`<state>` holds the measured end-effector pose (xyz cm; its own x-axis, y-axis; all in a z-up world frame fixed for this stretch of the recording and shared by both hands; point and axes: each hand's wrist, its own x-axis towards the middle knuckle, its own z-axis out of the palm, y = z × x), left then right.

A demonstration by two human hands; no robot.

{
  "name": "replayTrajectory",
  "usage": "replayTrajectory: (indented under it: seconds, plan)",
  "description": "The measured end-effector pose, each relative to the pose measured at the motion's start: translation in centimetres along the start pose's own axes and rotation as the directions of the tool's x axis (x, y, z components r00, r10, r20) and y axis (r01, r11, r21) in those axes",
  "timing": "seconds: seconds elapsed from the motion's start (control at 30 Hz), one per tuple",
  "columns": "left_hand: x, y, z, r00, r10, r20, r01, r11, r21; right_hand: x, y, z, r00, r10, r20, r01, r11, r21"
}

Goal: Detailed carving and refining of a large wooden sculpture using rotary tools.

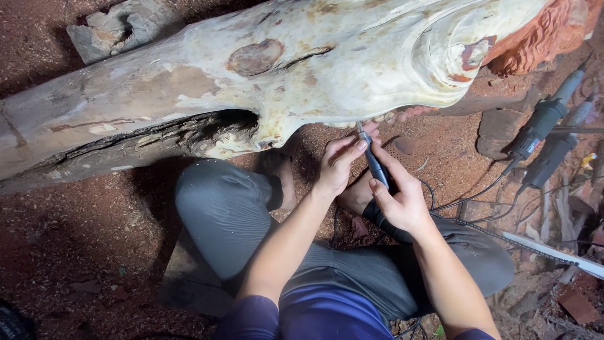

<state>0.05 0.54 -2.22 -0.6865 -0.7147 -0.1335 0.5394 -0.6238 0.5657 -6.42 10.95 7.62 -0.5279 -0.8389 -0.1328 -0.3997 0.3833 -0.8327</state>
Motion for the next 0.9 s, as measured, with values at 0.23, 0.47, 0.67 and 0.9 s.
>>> replayTrajectory:
  seconds: [0.23,0.47,0.67,0.9]
  plan:
    - [0.2,-0.2,-0.2,1.0,-0.005,-0.009,0.006,1.0,0.004,0.5,0.3,0.0,0.998,-0.058,0.019,0.059,0.997,-0.056]
    - [0.3,-0.9,-0.3,1.0,-0.013,0.018,0.013,0.999,0.045,0.0,3.8,-0.9,0.999,-0.045,0.028,0.047,0.997,-0.061]
    - [-0.1,-2.5,-0.2,0.999,-0.02,0.031,0.017,0.996,0.086,0.3,5.4,-3.2,0.988,-0.126,0.088,0.135,0.986,-0.097]
    - [0.6,-3.0,-0.1,0.998,0.052,0.039,-0.057,0.989,0.14,3.6,6.2,-5.4,0.898,-0.388,0.206,0.423,0.892,-0.163]
